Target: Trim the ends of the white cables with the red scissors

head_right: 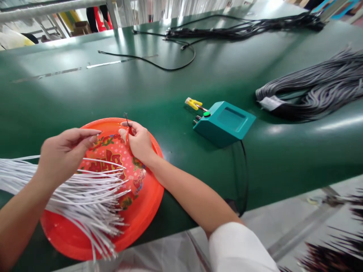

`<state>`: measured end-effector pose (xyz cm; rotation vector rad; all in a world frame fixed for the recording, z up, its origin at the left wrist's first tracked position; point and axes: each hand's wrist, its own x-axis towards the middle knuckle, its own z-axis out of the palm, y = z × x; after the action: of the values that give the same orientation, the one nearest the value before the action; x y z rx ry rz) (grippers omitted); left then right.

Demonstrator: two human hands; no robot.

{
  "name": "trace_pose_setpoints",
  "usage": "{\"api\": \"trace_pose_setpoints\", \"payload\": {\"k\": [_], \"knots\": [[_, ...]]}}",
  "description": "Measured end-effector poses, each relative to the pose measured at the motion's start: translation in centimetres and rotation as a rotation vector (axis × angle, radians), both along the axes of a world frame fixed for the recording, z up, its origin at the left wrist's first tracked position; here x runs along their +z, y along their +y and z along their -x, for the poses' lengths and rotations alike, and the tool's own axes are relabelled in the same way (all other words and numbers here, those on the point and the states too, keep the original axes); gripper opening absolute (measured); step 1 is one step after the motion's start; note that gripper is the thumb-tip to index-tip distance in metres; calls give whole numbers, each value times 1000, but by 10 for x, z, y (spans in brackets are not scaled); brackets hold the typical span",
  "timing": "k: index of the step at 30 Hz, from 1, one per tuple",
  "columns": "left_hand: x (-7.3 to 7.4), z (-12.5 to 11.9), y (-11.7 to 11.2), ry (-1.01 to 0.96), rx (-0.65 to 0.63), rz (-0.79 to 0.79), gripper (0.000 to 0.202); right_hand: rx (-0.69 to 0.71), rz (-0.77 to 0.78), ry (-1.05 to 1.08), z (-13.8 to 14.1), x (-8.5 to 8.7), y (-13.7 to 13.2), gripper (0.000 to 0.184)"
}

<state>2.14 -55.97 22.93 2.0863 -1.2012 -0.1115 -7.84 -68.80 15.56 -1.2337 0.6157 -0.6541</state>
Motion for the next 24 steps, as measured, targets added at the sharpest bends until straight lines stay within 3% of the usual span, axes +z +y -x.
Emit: {"api": "trace_pose_setpoints", "payload": {"k": [2, 5, 7, 10, 12, 15, 19, 24], "knots": [[-2, -3, -10, -173, -22, 23, 15, -26, -50, -43, 0, 2, -1, 28], [-20, -9, -18, -272, -96, -174, 20, -51, -76, -68, 0, 3, -2, 26], [-31, -10, -16, -341, -188, -323, 26, -50, -90, -80, -1, 3, -2, 26], [-36, -5, -6, -452, -345, -312, 27, -48, -91, -96, -1, 4, -1, 25], [-33, -1, 1, -460, -443, -281, 22, -39, -84, -97, -1, 5, -1, 24], [-32, 2, 5, -426, -522, -374, 20, -19, -80, -78, 0, 6, 0, 24], [-43, -1, 5, -343, -540, -520, 20, -15, -82, -73, 0, 5, 0, 27], [-53, -7, 10, -211, -539, -527, 19, -7, -98, -120, -4, 5, 3, 27]]}}
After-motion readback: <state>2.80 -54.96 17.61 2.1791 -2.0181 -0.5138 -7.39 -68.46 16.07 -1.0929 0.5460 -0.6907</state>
